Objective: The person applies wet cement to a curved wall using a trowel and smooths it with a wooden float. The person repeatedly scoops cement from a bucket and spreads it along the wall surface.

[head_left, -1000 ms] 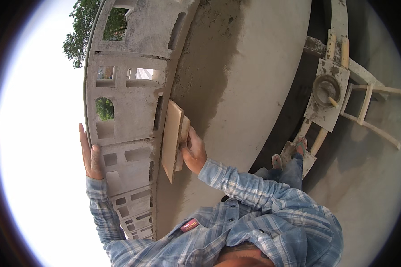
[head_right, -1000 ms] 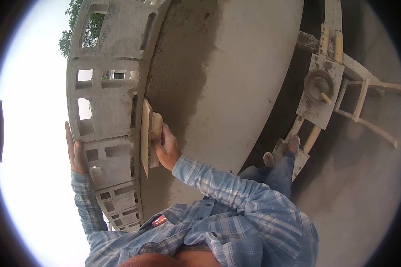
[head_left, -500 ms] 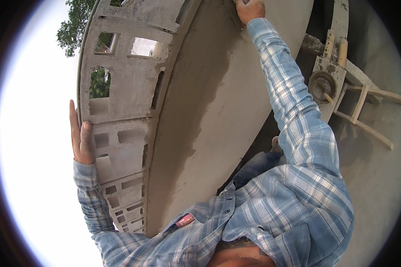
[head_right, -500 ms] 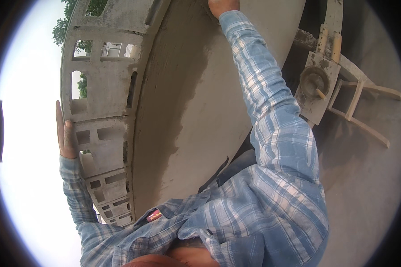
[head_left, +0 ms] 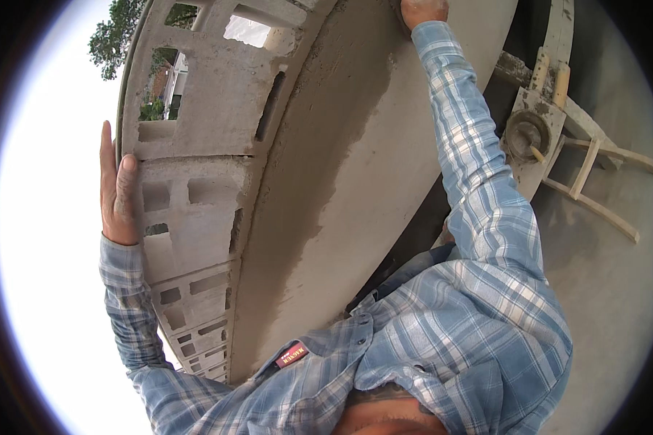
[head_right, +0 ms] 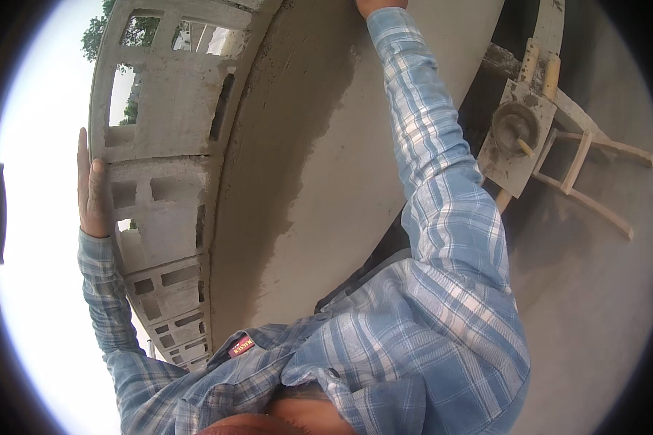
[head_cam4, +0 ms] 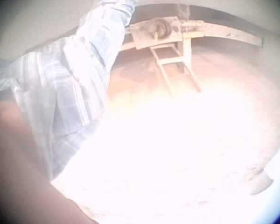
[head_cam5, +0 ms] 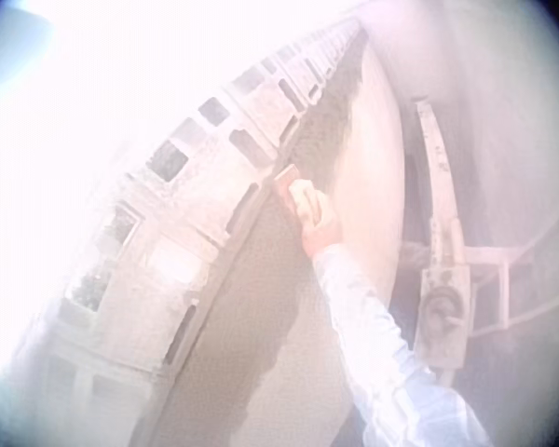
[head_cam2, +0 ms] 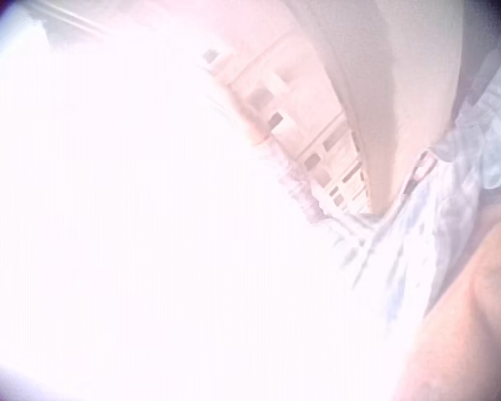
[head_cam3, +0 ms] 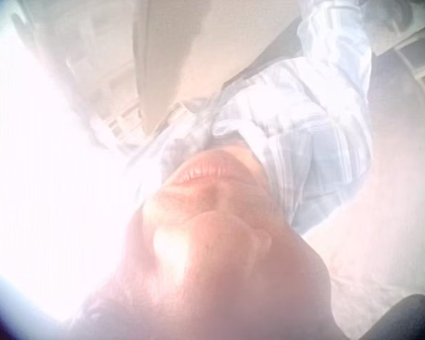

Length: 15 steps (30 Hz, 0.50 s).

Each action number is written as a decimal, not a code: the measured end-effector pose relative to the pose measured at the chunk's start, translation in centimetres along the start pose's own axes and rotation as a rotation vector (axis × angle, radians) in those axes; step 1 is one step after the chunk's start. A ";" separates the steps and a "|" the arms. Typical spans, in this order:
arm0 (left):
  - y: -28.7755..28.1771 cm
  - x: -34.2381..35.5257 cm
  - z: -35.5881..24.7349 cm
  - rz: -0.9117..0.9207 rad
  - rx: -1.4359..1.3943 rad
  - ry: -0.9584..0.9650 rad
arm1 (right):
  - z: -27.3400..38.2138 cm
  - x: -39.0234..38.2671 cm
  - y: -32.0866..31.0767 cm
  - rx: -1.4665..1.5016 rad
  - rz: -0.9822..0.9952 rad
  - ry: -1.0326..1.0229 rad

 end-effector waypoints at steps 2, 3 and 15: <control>0.3 0.2 1.5 -0.033 0.022 -0.008 | 0.4 -2.5 0.4 -0.003 0.045 0.038; 0.0 0.4 1.3 -0.034 0.025 0.012 | 0.4 -3.5 0.4 0.001 0.063 0.046; -3.2 -4.9 -1.4 -0.364 0.219 0.397 | 11.5 -39.9 -4.7 0.022 0.736 -0.109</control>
Point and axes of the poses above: each hand's wrist, its own x-axis towards the middle knuckle, its own y-axis out of the palm, z = x × y, the point moved 5 cm from there along x, towards the middle knuckle, and after that the axes turned 3 degrees about z, right-handed, at the moved point
